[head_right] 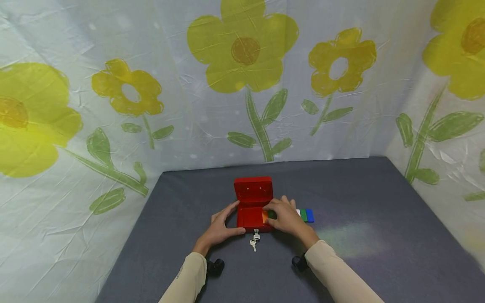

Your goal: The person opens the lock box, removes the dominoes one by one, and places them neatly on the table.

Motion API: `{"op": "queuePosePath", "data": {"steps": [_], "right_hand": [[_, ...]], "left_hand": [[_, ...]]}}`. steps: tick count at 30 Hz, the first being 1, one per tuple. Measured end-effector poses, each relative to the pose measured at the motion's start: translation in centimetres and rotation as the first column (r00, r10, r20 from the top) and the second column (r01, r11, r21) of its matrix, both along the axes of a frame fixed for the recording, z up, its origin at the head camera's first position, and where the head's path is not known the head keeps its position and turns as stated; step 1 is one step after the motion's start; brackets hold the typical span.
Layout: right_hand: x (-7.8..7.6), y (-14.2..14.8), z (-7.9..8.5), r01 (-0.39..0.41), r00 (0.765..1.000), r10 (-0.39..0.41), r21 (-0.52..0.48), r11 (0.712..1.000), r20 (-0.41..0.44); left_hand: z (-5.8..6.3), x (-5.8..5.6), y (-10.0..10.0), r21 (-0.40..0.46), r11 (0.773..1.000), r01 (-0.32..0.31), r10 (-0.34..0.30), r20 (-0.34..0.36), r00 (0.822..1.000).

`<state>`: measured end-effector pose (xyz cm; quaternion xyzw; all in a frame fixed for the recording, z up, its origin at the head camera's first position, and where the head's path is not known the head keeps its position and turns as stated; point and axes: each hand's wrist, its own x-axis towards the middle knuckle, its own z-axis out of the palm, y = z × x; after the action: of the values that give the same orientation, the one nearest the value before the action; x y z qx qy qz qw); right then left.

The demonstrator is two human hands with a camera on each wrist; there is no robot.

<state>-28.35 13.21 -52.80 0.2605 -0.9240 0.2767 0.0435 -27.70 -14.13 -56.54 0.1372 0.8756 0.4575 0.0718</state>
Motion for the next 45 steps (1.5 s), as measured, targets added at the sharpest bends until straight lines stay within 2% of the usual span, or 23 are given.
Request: {"op": "queuePosePath", "data": {"steps": [15, 28, 45], "right_hand": [[-0.3, -0.5, 0.1, 0.016, 0.999, -0.016, 0.012, 1.0, 0.05], [-0.5, -0.5, 0.1, -0.004, 0.999, 0.003, 0.03, 1.0, 0.053], [-1.1, -1.0, 0.6, -0.009, 0.993, -0.006, 0.126, 0.992, 0.121]], "left_hand": [[0.2, 0.2, 0.2, 0.008, 1.0, -0.022, 0.022, 0.026, 0.999], [0.1, 0.1, 0.1, -0.003, 1.0, -0.018, 0.018, 0.018, 1.0], [0.0, 0.1, 0.1, 0.022, 1.0, -0.017, 0.016, 0.021, 1.0]]}}
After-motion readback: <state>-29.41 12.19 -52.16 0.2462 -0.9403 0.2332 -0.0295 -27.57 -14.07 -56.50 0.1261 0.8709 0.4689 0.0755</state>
